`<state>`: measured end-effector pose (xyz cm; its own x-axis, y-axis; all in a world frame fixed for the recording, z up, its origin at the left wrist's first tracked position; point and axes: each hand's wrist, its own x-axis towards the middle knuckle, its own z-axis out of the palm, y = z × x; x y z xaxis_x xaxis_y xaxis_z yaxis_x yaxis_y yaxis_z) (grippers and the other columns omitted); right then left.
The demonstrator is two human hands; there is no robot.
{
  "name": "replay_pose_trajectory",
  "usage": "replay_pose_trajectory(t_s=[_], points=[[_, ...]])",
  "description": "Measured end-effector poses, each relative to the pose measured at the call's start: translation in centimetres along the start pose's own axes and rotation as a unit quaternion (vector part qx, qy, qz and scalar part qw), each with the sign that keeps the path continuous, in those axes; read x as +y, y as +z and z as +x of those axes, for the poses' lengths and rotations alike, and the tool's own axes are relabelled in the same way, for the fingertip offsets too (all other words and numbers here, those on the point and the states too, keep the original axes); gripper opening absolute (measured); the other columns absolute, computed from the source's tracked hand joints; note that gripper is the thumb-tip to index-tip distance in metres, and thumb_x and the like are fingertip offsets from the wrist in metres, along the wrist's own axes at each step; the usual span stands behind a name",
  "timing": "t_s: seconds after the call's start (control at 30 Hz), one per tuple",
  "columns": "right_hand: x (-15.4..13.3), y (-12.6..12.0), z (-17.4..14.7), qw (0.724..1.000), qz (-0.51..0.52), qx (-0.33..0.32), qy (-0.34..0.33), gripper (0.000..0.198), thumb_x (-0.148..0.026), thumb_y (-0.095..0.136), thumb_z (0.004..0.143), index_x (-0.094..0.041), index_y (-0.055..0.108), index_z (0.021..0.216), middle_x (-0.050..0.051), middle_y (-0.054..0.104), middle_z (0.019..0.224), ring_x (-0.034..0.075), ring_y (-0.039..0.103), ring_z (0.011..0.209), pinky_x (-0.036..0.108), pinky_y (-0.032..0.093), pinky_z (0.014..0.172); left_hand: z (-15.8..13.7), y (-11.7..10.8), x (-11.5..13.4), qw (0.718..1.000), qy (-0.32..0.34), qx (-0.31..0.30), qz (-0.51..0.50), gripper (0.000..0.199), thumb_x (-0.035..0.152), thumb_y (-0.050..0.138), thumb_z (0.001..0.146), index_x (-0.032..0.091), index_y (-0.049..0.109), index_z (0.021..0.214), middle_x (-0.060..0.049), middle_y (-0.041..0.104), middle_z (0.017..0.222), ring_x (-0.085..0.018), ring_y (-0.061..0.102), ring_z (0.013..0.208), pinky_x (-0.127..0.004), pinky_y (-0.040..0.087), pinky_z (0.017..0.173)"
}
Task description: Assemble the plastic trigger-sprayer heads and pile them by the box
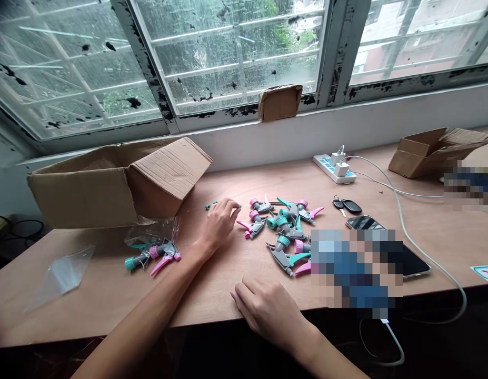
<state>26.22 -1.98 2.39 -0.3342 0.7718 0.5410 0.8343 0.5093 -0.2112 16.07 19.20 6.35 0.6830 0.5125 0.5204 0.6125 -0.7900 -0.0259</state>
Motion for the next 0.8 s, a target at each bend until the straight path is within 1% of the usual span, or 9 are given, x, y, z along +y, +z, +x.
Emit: replay_pose_trajectory(t_s=[0.1, 0.17, 0.3, 0.37, 0.47, 0.57, 0.7, 0.8], points=[[0.0, 0.1, 0.0, 1.000, -0.001, -0.001, 0.000, 0.034, -0.018, 0.036, 0.109, -0.020, 0.059, 0.083, 0.002, 0.061, 0.075, 0.017, 0.057, 0.066, 0.034, 0.032, 0.059, 0.0, 0.1, 1.9, 0.998, 0.060, 0.018, -0.031, 0.014, 0.027, 0.050, 0.106, 0.018, 0.059, 0.113, -0.009, 0.068, 0.124, -0.022, 0.061, 0.112, -0.036, 0.045, 0.093], [0.0, 0.2, 0.0, 1.000, 0.000, 0.004, -0.003, 0.036, -0.019, 0.036, 0.109, -0.020, 0.059, 0.082, 0.002, 0.060, 0.074, 0.018, 0.057, 0.066, 0.034, 0.033, 0.060, -0.1, 0.5, 3.7, 0.994, 0.099, 0.018, -0.046, 0.015, 0.024, 0.048, 0.106, 0.018, 0.060, 0.113, -0.009, 0.067, 0.129, -0.021, 0.060, 0.117, -0.035, 0.044, 0.099], [0.1, 0.4, -0.1, 1.000, 0.001, 0.022, -0.003, 0.038, -0.020, 0.035, 0.109, -0.019, 0.060, 0.081, 0.003, 0.060, 0.073, 0.019, 0.057, 0.066, 0.034, 0.033, 0.061, 0.1, 1.9, 6.7, 0.986, 0.159, 0.001, -0.055, 0.018, 0.023, 0.047, 0.105, 0.017, 0.064, 0.109, -0.009, 0.068, 0.131, -0.025, 0.060, 0.120, -0.040, 0.041, 0.105], [0.1, 0.5, -0.1, 1.000, 0.001, 0.021, -0.003, 0.038, -0.020, 0.034, 0.109, -0.019, 0.060, 0.081, 0.003, 0.061, 0.073, 0.018, 0.057, 0.066, 0.034, 0.033, 0.061, 0.5, 2.5, 7.5, 0.984, 0.169, -0.008, -0.055, 0.020, 0.023, 0.046, 0.105, 0.016, 0.064, 0.107, -0.010, 0.071, 0.125, -0.025, 0.061, 0.117, -0.041, 0.042, 0.103], [0.3, 0.7, -0.2, 1.000, -0.002, 0.011, -0.006, 0.038, -0.020, 0.035, 0.109, -0.019, 0.060, 0.081, 0.003, 0.062, 0.072, 0.018, 0.058, 0.064, 0.033, 0.033, 0.060, 1.0, 3.1, 7.8, 0.984, 0.170, -0.021, -0.055, 0.019, 0.024, 0.048, 0.105, 0.016, 0.065, 0.103, -0.008, 0.074, 0.112, -0.025, 0.064, 0.108, -0.040, 0.045, 0.096], [0.3, 0.7, -0.3, 1.000, -0.008, 0.003, -0.006, 0.037, -0.020, 0.036, 0.109, -0.019, 0.061, 0.081, 0.003, 0.062, 0.072, 0.018, 0.059, 0.063, 0.033, 0.032, 0.060, 1.2, 3.5, 7.7, 0.984, 0.166, -0.031, -0.054, 0.016, 0.023, 0.051, 0.104, 0.016, 0.065, 0.103, -0.008, 0.073, 0.113, -0.025, 0.066, 0.100, -0.040, 0.047, 0.090], [0.2, 0.7, -0.3, 1.000, -0.010, 0.008, 0.002, 0.038, -0.021, 0.035, 0.109, -0.019, 0.061, 0.081, 0.003, 0.062, 0.071, 0.017, 0.059, 0.062, 0.033, 0.032, 0.059, 1.2, 4.2, 7.4, 0.984, 0.161, -0.035, -0.064, 0.014, 0.018, 0.053, 0.102, 0.018, 0.066, 0.100, -0.008, 0.069, 0.124, -0.024, 0.065, 0.104, -0.037, 0.050, 0.090], [0.1, 0.6, -0.3, 1.000, -0.012, 0.012, 0.000, 0.040, -0.022, 0.034, 0.110, -0.020, 0.060, 0.080, 0.002, 0.061, 0.070, 0.017, 0.059, 0.061, 0.034, 0.032, 0.058, 1.3, 4.5, 7.1, 0.983, 0.160, -0.031, -0.081, 0.013, 0.015, 0.054, 0.101, 0.017, 0.066, 0.099, -0.009, 0.068, 0.122, -0.024, 0.063, 0.109, -0.037, 0.051, 0.094]])
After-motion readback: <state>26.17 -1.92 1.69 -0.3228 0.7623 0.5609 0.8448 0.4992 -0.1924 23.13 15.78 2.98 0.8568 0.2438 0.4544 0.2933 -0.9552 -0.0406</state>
